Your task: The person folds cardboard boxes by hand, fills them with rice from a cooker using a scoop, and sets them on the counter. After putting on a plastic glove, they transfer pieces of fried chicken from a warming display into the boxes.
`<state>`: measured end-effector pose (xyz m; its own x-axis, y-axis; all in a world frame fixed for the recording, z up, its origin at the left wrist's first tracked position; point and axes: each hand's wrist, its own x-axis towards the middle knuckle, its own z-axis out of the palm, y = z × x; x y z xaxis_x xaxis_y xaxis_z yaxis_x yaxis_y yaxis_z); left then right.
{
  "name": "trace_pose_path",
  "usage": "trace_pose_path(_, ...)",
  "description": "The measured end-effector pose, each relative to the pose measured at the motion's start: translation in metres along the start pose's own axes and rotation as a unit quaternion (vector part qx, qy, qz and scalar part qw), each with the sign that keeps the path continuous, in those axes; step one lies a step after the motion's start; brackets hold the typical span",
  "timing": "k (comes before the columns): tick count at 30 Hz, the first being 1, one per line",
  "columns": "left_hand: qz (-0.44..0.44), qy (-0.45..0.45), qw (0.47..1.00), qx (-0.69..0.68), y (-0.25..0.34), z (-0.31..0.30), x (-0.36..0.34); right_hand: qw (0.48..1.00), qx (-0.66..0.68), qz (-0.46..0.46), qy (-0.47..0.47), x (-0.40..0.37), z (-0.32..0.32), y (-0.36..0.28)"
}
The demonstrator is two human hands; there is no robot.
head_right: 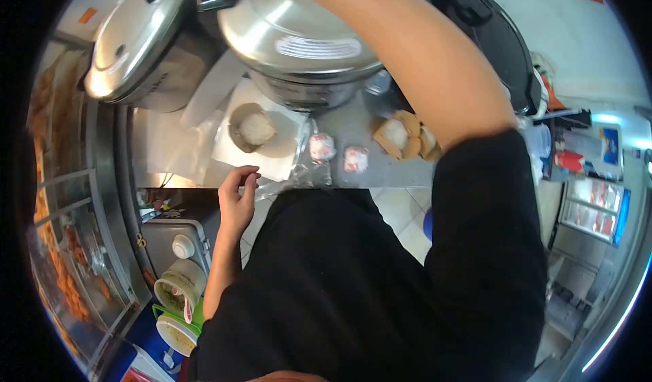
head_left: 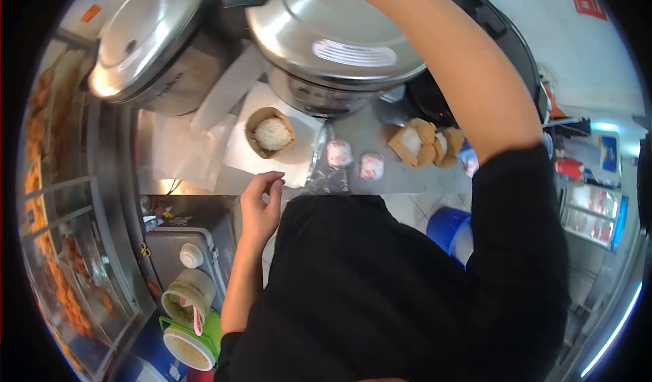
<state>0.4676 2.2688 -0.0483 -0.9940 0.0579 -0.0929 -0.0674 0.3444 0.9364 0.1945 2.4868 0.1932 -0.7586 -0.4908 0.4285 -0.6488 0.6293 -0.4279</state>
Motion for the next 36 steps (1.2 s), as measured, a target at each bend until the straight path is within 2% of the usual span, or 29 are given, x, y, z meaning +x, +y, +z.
trace_pose_path(2,0.012,-0.090,0.996,-0.017,0.013,0.024,0.009,0.964,0.150,0.212,0.052,-0.097,-0.053,-0.055)
trace_pose_path(3,0.002,-0.105,0.994,-0.033,0.018,0.039,0.013,0.932,0.326,0.159,0.025,-0.156,-0.077,-0.046)
trace_pose_path(4,0.002,-0.124,0.991,-0.046,0.019,0.055,0.016,0.904,0.403,0.121,0.071,-0.219,-0.082,-0.039)
trace_pose_path(5,-0.021,-0.166,0.985,-0.048,0.026,0.069,0.019,0.895,0.391,0.154,0.148,-0.289,-0.081,-0.018)
trace_pose_path(6,-0.044,-0.206,0.976,-0.047,0.034,0.084,0.021,0.870,0.266,0.288,0.300,-0.356,-0.059,0.004)
trace_pose_path(7,-0.040,-0.208,0.976,-0.044,0.039,0.100,0.023,0.774,0.179,0.505,0.336,-0.422,-0.045,0.018)
trace_pose_path(9,-0.094,-0.381,0.920,-0.016,0.044,0.135,0.025,0.703,0.070,0.623,0.336,-0.544,-0.011,0.063)
trace_pose_path(10,-0.090,-0.385,0.918,-0.008,0.048,0.156,0.025,0.690,0.060,0.651,0.313,-0.579,0.008,0.086)
trace_pose_path(11,-0.065,-0.434,0.899,0.003,0.050,0.180,0.021,0.676,0.053,0.678,0.285,-0.609,0.023,0.106)
trace_pose_path(12,-0.043,-0.479,0.877,0.012,0.048,0.203,0.015,0.704,0.071,0.650,0.277,-0.632,0.039,0.133)
trace_pose_path(13,-0.070,-0.521,0.850,-0.037,0.028,0.232,0.011,0.733,0.091,0.619,0.267,-0.642,0.049,0.160)
trace_pose_path(14,-0.076,-0.517,0.852,-0.030,0.019,0.258,0.005,0.732,0.102,0.619,0.265,-0.630,0.040,0.171)
trace_pose_path(16,-0.032,-0.538,0.841,0.052,0.012,0.308,-0.007,0.767,0.199,0.607,0.066,-0.591,0.011,0.179)
trace_pose_path(17,-0.040,-0.537,0.840,0.064,0.013,0.332,-0.014,0.764,0.213,0.606,0.068,-0.601,0.013,0.195)
trace_pose_path(19,-0.070,-0.440,0.891,0.085,0.019,0.374,-0.027,0.756,0.178,0.630,0.006,-0.624,0.022,0.217)
trace_pose_path(20,-0.074,-0.442,0.889,0.092,0.022,0.389,-0.030,0.753,0.186,0.631,0.008,-0.629,0.018,0.214)
trace_pose_path(22,-0.051,-0.370,0.924,0.079,0.025,0.413,-0.037,0.763,0.211,0.609,0.054,-0.634,-0.004,0.196)
trace_pose_path(23,-0.059,-0.363,0.927,0.077,0.029,0.419,-0.041,0.764,0.214,0.607,0.045,-0.634,-0.017,0.186)
trace_pose_path(25,-0.008,-0.283,0.956,-0.080,0.045,0.423,-0.046,0.738,0.273,0.617,0.000,-0.631,-0.043,0.164)
trace_pose_path(26,-0.007,-0.274,0.959,-0.078,0.056,0.420,-0.046,0.743,0.275,0.610,-0.004,-0.630,-0.049,0.154)
trace_pose_path(28,0.086,-0.315,0.937,-0.127,0.082,0.402,-0.048,0.795,0.328,0.510,0.024,-0.630,-0.057,0.135)
trace_pose_path(29,0.002,-0.380,0.919,-0.103,0.093,0.386,-0.052,0.798,0.333,0.502,0.021,-0.628,-0.061,0.128)
trace_pose_path(30,0.003,-0.371,0.923,-0.099,0.099,0.375,-0.060,0.823,0.355,0.443,-0.004,-0.626,-0.066,0.122)
trace_pose_path(31,0.008,-0.329,0.938,-0.108,0.102,0.365,-0.068,0.845,0.374,0.381,-0.030,-0.622,-0.071,0.117)
trace_pose_path(33,-0.001,-0.244,0.954,-0.173,0.119,0.345,-0.081,0.846,0.415,0.330,-0.065,-0.597,-0.088,0.099)
trace_pose_path(34,0.002,-0.231,0.958,-0.170,0.121,0.335,-0.087,0.839,0.451,0.290,-0.093,-0.586,-0.090,0.091)
trace_pose_path(35,0.035,-0.208,0.963,-0.166,0.122,0.325,-0.093,0.800,0.521,0.279,-0.106,-0.581,-0.084,0.087)
trace_pose_path(36,0.066,-0.186,0.967,-0.160,0.124,0.317,-0.098,0.800,0.523,0.270,-0.113,-0.577,-0.078,0.084)
